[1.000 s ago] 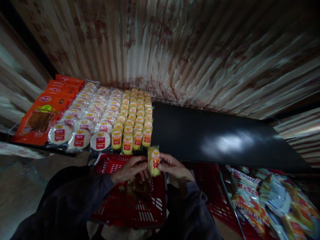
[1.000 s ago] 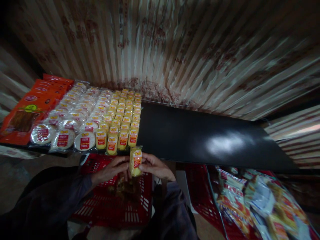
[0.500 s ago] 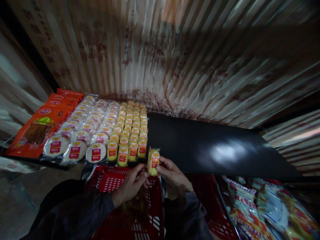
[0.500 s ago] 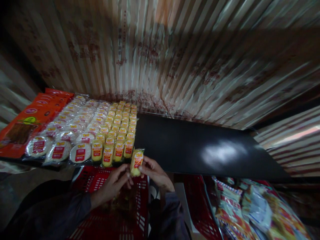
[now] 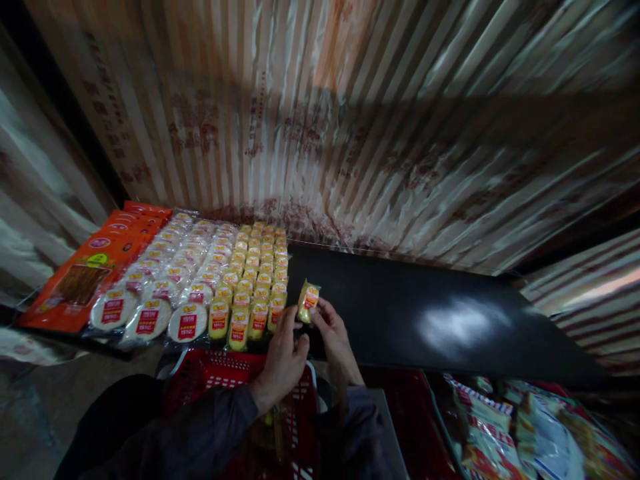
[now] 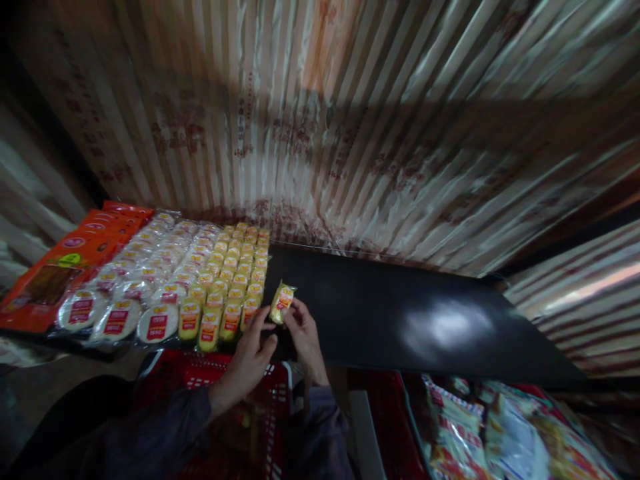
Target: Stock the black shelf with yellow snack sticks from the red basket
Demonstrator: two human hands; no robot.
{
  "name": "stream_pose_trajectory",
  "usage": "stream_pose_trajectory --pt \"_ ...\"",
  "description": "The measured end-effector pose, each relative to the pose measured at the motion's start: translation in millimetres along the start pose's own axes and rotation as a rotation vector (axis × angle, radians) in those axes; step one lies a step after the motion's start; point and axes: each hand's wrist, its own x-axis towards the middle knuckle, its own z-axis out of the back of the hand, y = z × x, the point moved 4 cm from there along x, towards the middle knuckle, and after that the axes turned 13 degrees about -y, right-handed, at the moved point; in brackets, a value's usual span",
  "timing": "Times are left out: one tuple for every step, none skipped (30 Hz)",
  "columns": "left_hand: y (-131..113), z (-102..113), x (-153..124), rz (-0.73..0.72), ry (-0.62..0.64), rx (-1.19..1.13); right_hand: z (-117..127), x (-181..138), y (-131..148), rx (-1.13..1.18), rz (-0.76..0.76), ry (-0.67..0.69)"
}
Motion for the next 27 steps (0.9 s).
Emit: stream_pose_trajectory --pt "-1.5 -3.1 4.2 0.017 0.004 0.004 0.1 2.8 -2.4 0.007 0.0 -0.052" --pt "-2.6 -5.9 8.1 0.035 0.007 0.008 0.1 5.1 -4.3 0.011 0.003 -0.093" --pt "-3.4 -8.6 11.6 0.05 0.006 0.01 -0.2 7.0 -5.3 0.014 0.011 -0.119" --pt "-4.2 -11.2 14.7 0.055 0.004 0.008 -0.8 8.6 -5.4 0.013 0.022 -0.128" --pt "-4.8 -13.8 17.4 0.052 0.001 0.001 -1.7 10.0 -5.0 0.011 0.034 -0.123" --pt "-5.3 -16.4 19.7 0.045 0.0 -0.009 -2.8 11.3 -4.1 0.007 0.047 -0.111" --pt "-5.1 -19.1 21.9 0.043 0.003 -0.019 -3.7 12.7 -2.9 0.0 0.062 -0.1" --pt "-4.4 -21.6 24.0 0.048 0.005 -0.024 -4.4 14.3 -1.9 -0.012 0.077 -0.093" --pt "-3.3 -23.8 26.2 0.058 0.004 -0.022 -4.8 16.1 -1.2 -0.03 0.091 -0.091" --pt "-2.0 -25.8 28.6 0.071 0.003 -0.013 -5.0 18.0 -0.8 -0.051 0.105 -0.094" --pt "-0.7 -27.6 31.1 0.085 0.0 0.002 -4.9 20.0 -1.0 -0.076 0.117 -0.102" --pt "0.4 -29.1 33.6 0.096 -0.003 0.021 -4.6 22.1 -1.6 -0.104 0.126 -0.114" --pt "1.3 -30.6 36.0 0.108 -0.005 0.04 -4.3 24.0 -2.6 -0.132 0.132 -0.124" --pt "2.0 -32.1 38.2 0.119 -0.004 0.059 -4.1 25.9 -3.7 -0.156 0.139 -0.135" --pt "2.6 -33.6 40.2 0.132 -0.003 0.078 -3.9 27.7 -4.8 -0.177 0.149 -0.145" --pt "3.1 -35.1 41.9 0.147 0.0 0.098 -3.8 29.4 -5.9 -0.198 0.159 -0.155" --pt "3.5 -36.7 43.3 0.163 0.004 0.117 -4.0 31.1 -7.3 -0.219 0.167 -0.163" --pt "3.8 -38.4 44.6 0.175 0.009 0.13 -4.2 32.6 -8.9 -0.239 0.173 -0.173" --pt "3.7 -39.9 45.9 0.181 0.011 0.135 -4.4 34.1 -10.6 -0.258 0.177 -0.186" --pt "3.4 -41.3 47.4 0.181 0.007 0.133 -4.8 35.5 -12.6 -0.272 0.178 -0.198" --pt "2.9 -42.4 49.0 0.176 -0.002 0.125 -5.5 36.7 -14.7 -0.279 0.177 -0.207" --pt "2.2 -43.2 51.0 0.168 -0.015 0.114 -6.2 37.7 -16.8 -0.279 0.175 -0.215" --pt "1.6 -43.8 53.1 0.16 -0.031 0.104 -6.8 38.5 -18.6 -0.277 0.176 -0.227" --pt "1.2 -44.2 55.4 0.156 -0.042 0.097 -7.2 39.2 -19.9 -0.278 0.181 -0.246" --pt "0.9 -44.6 57.9 0.153 -0.051 0.096 -7.7 39.7 -20.7 -0.282 0.189 -0.264" --pt "0.6 -45.0 60.6 0.15 -0.055 0.099 -8.1 40.1 -20.9 -0.285 0.201 -0.281" --pt "0.6 -45.4 63.6 0.146 -0.059 0.106 -8.7 40.6 -20.5 -0.287 0.217 -0.294"
